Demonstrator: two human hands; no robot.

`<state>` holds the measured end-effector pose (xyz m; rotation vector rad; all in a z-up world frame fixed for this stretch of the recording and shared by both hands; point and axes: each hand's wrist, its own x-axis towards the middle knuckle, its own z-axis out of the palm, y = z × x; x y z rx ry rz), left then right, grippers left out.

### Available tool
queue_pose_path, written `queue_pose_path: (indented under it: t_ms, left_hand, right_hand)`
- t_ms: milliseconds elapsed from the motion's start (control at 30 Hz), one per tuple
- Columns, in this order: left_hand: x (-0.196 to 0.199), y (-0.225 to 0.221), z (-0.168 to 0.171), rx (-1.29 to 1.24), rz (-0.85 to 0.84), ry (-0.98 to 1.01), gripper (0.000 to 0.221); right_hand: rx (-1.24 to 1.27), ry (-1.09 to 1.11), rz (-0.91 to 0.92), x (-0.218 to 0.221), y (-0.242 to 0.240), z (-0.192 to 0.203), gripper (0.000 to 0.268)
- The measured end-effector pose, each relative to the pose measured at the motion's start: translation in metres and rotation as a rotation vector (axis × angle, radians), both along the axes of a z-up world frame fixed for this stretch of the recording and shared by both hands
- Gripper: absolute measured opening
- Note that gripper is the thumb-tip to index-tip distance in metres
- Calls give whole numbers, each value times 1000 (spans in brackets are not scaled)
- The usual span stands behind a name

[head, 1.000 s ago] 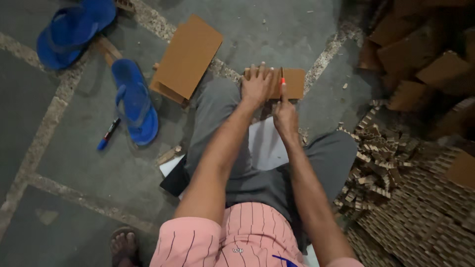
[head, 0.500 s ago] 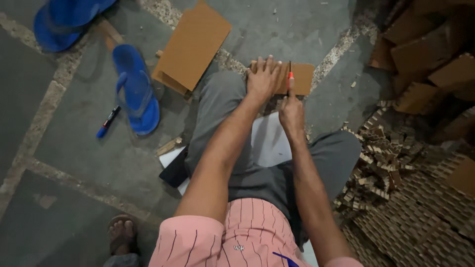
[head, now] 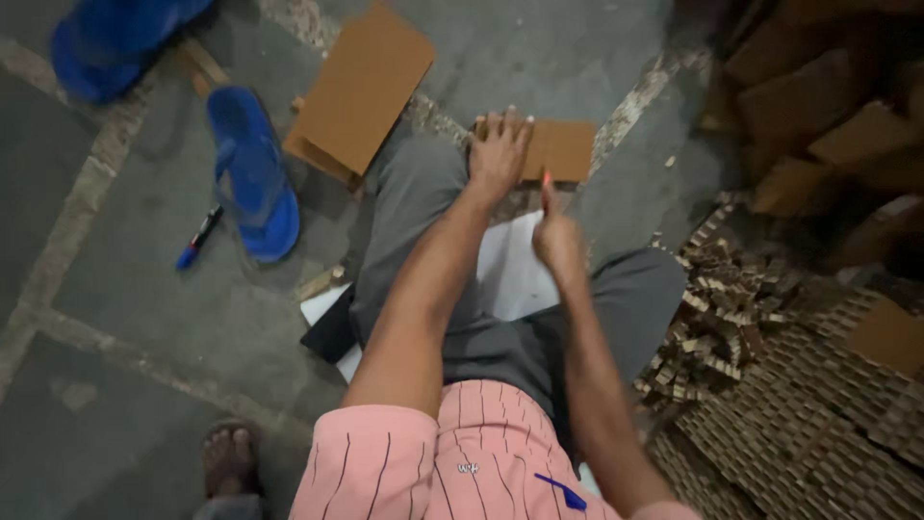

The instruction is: The person assembles cardboard packaging by folding flat cardboard sheets and inserting corrugated cardboard buffers. They use a red cutter to make precise slits in the cardboard pieces and stack the assembled components on the floor.

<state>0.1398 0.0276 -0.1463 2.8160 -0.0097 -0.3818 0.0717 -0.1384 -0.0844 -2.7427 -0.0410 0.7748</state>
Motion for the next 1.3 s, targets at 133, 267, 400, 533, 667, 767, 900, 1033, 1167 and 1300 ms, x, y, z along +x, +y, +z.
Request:
queue_pose_path:
  t_ms: [133,267,400,533,667,767,900,1033,1167,1300]
  left_hand:
    - [6,1,14,-13,-40,206,85]
    - [2,5,4,-19,-6,-53,77]
    - [-6,3,42,78,-101,37,87]
    - [-27,9,92,-337,-109,53,60]
    - [-84,-8,130,-658,-126,35,52]
    - [-125,-11,152,-813,-143,-20,52]
    - [-137,-7,173,-830,-223,-111,47]
    - [-139,-4,190,-746,-384,-240,36]
    - [-137,-5,185,-586,-422,-221,33]
    - [-135,-11,183,-417,-515,-651,19]
  right_hand:
    - [10,-60,-54,-75,-11,36,66]
    - [49,21,-41,-116,-24,34,65]
    - [126,-248,55,-132,-39,-1,58]
    - [613,-462,-265,-107,-50,-26,49]
    - [1107,-187,-860,-92,-50,14,61]
    - [1304,-336,-855,-93,-41,37,61]
    - [1491,-321,-913,-91,-37,32,46]
    - [1754,18,-886,-90,-57,38,49]
    - [1666,240,-1023,-79,-91,34,50]
    - [1500,406,-964,-66,-123,1,49]
